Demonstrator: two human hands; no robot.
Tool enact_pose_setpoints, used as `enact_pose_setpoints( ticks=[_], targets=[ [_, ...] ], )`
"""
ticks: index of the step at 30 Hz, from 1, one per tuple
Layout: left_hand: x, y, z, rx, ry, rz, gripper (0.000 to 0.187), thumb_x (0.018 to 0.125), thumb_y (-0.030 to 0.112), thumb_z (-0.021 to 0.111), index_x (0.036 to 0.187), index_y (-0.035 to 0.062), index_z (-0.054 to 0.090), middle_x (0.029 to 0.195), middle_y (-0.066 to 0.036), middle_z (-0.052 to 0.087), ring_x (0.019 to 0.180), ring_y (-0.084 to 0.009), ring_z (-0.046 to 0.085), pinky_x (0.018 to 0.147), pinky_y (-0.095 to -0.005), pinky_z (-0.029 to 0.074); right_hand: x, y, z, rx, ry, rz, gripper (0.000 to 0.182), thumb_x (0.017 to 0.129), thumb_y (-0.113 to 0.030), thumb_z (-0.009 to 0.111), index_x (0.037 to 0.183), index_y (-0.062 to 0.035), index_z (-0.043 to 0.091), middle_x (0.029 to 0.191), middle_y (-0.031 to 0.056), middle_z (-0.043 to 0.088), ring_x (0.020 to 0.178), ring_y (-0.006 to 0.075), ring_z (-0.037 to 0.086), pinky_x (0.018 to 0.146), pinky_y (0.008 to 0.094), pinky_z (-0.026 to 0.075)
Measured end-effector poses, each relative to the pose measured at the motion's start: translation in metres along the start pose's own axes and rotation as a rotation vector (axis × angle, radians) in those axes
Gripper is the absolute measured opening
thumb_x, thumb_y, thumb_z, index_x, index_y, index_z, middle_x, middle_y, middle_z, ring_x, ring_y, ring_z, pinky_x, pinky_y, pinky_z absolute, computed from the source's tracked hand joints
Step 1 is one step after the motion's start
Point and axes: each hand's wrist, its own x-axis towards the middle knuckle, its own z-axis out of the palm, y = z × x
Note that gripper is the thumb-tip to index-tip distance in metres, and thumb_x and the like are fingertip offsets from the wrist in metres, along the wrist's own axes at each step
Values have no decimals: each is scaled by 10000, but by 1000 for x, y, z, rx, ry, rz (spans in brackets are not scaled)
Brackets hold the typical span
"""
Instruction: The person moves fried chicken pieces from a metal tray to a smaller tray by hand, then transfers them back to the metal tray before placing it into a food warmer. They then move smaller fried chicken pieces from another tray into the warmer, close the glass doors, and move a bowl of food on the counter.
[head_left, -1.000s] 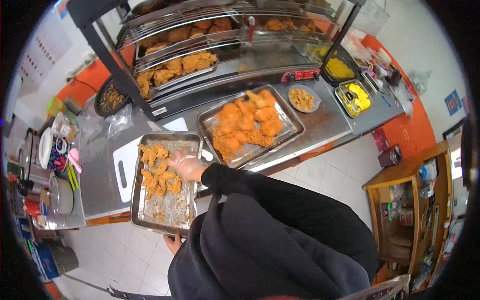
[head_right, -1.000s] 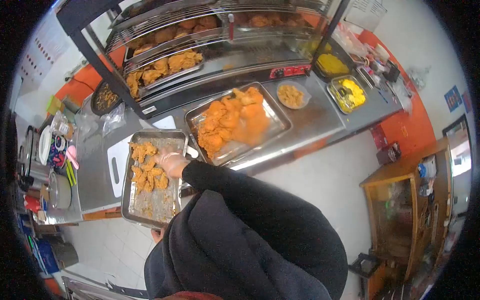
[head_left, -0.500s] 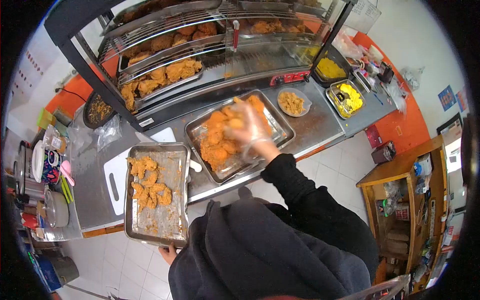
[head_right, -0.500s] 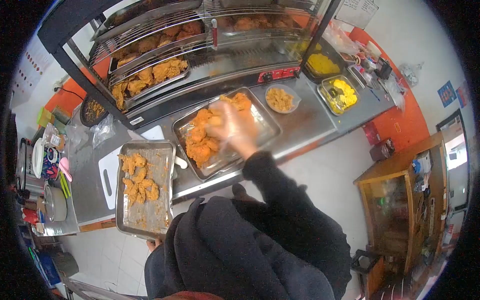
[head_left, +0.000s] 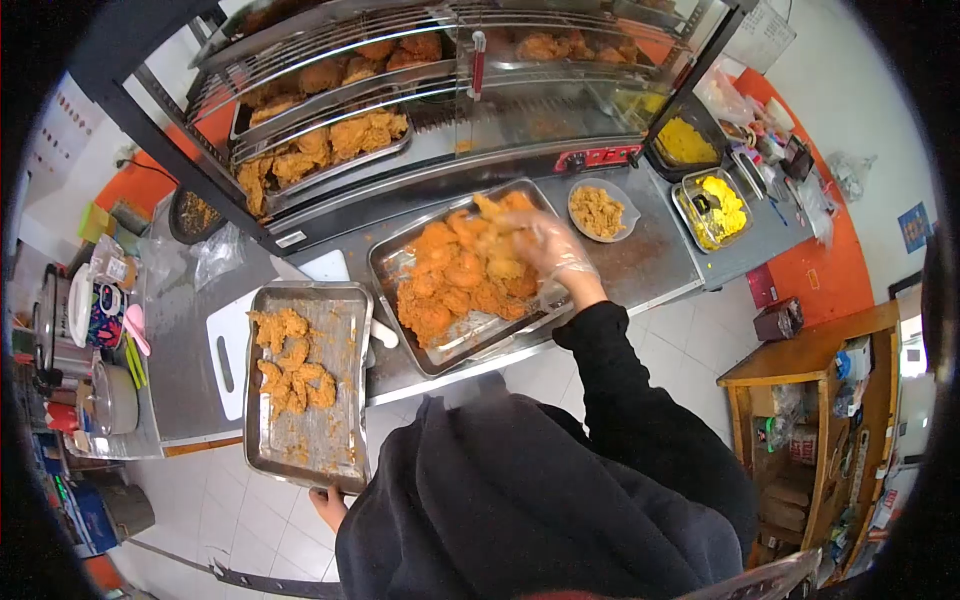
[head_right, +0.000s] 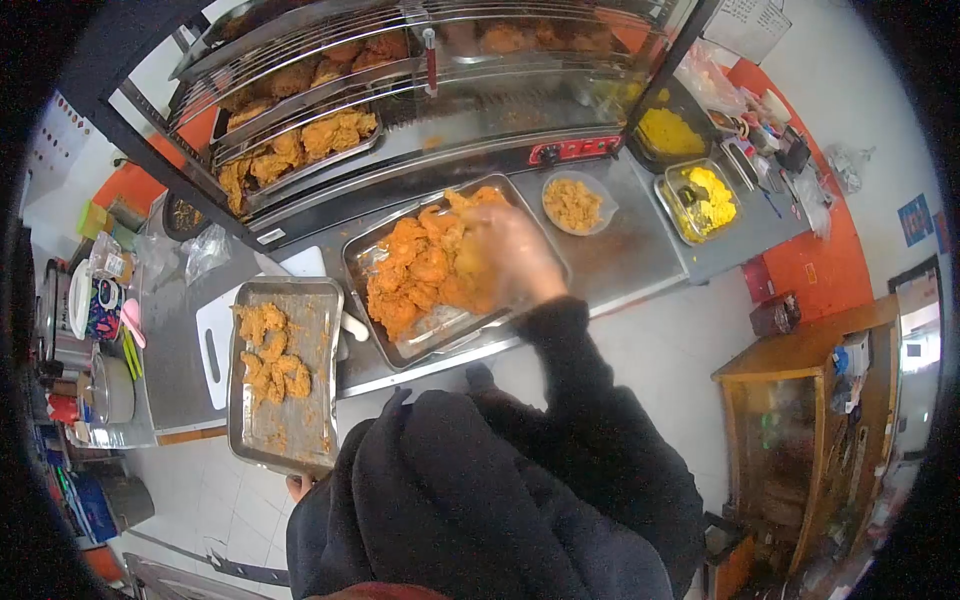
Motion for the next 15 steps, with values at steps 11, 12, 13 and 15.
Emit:
enact_pose_setpoints(
  ticks=[11,12,13,15],
  targets=[
    [-25,23,13,-194,-27,119,238,763,54,578,938,19,422,824,-70,509,712,-127,485,630,-262,419,0,-130,166,154,-432,-636,456,693,-212,684,1111,-107,534,1041,161,551,1006,252,522,824,359,438],
    [-27,25,13,-199,-20,133,230,761,55,583,928,22,429,800,-55,503,694,-117,473,619,-257,410,-3,-137,194,75,-572,-609,581,666,-245,705,1186,-138,471,1143,172,482,1065,278,479,860,366,418],
    [-28,24,11,-166,-32,149,221,759,59,589,918,27,439,777,-40,496,677,-107,458,607,-249,398,-7,-147,220,-11,-706,-579,708,639,-278,725,1262,-168,408,1245,183,413,1124,304,437,895,373,397],
    [-19,9,8,-141,-43,176,211,746,70,605,898,37,463,729,-7,478,635,-75,408,570,-221,361,-18,-173,259,-328,-770,-581,750,634,-275,722,1288,-193,365,1307,176,331,1150,338,402,914,378,384]
  ],
)
